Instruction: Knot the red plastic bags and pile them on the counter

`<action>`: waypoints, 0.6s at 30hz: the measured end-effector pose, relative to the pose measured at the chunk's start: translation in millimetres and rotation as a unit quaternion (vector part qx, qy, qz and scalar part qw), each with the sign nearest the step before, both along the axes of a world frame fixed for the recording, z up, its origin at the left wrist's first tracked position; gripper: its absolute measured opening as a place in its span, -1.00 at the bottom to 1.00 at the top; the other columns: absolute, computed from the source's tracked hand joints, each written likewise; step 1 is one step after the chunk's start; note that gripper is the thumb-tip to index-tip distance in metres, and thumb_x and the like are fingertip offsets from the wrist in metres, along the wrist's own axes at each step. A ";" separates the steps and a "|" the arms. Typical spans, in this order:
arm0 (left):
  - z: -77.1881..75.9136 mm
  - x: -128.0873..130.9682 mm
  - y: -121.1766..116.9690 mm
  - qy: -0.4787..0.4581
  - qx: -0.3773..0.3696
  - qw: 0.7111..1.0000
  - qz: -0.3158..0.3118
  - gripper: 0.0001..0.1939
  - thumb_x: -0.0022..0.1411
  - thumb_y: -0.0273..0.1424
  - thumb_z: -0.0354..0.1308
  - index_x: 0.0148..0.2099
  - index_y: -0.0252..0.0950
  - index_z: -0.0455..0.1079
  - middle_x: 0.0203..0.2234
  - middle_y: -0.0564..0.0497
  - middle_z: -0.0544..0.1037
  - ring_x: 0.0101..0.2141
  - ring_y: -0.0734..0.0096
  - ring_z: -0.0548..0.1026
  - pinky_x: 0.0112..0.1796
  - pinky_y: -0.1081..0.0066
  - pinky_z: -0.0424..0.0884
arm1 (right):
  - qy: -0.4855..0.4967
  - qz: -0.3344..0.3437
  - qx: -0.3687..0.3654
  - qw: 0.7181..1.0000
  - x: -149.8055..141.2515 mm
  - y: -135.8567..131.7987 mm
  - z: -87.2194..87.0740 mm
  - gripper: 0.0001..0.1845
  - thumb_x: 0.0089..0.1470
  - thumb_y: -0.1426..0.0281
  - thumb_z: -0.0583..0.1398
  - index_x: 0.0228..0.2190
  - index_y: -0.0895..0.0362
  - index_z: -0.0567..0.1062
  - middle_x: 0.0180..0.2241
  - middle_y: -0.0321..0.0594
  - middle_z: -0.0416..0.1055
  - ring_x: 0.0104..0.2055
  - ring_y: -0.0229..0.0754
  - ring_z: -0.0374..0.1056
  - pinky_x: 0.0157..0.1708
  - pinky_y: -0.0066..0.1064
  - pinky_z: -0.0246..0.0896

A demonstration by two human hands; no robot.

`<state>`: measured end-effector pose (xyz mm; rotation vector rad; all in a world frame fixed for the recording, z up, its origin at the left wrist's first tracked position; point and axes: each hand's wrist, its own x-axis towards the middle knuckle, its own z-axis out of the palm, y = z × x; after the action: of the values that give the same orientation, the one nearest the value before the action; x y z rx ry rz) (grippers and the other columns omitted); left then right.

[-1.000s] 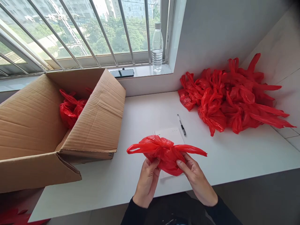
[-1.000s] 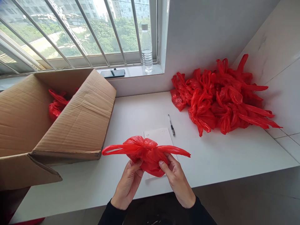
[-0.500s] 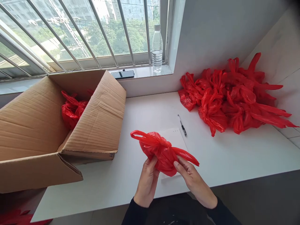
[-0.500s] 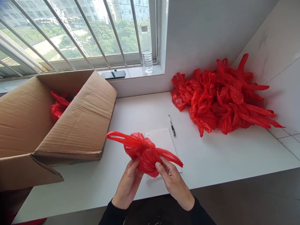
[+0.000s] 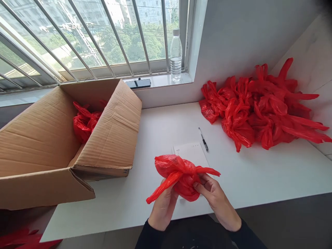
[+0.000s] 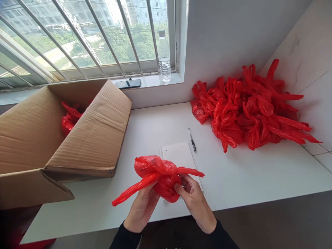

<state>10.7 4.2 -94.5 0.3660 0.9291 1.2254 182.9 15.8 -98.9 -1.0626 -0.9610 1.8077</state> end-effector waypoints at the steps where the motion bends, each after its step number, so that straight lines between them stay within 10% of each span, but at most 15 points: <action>1: -1.5 -0.1 -0.1 0.007 0.001 1.000 0.009 -0.71 0.33 -0.19 0.26 -0.02 -0.25 0.58 -0.12 -0.15 0.61 -0.05 0.04 0.51 -0.03 0.12 0.46 | 0.004 -0.001 -0.003 1.000 0.3 -0.7 1.4 -0.52 0.25 0.09 0.29 0.12 0.00 0.48 0.07 -0.13 0.51 0.16 0.13 0.36 0.10 -0.10 0.34; 18: 13.0 0.1 -1.0 0.029 -0.057 0.998 -0.009 -0.84 0.27 -0.29 0.33 -0.11 -0.19 0.58 -0.21 0.00 0.63 -0.21 0.31 0.52 -0.26 0.43 0.42 | 0.041 -0.021 0.020 0.999 2.3 3.6 -10.0 -0.72 0.27 0.16 0.29 -0.03 -0.05 0.59 -0.05 -0.15 0.55 0.06 0.05 0.44 0.07 -0.14 0.37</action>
<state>10.8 3.2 -81.4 0.3203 1.0398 1.1437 185.3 19.5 -108.8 -0.9703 -0.9163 1.7772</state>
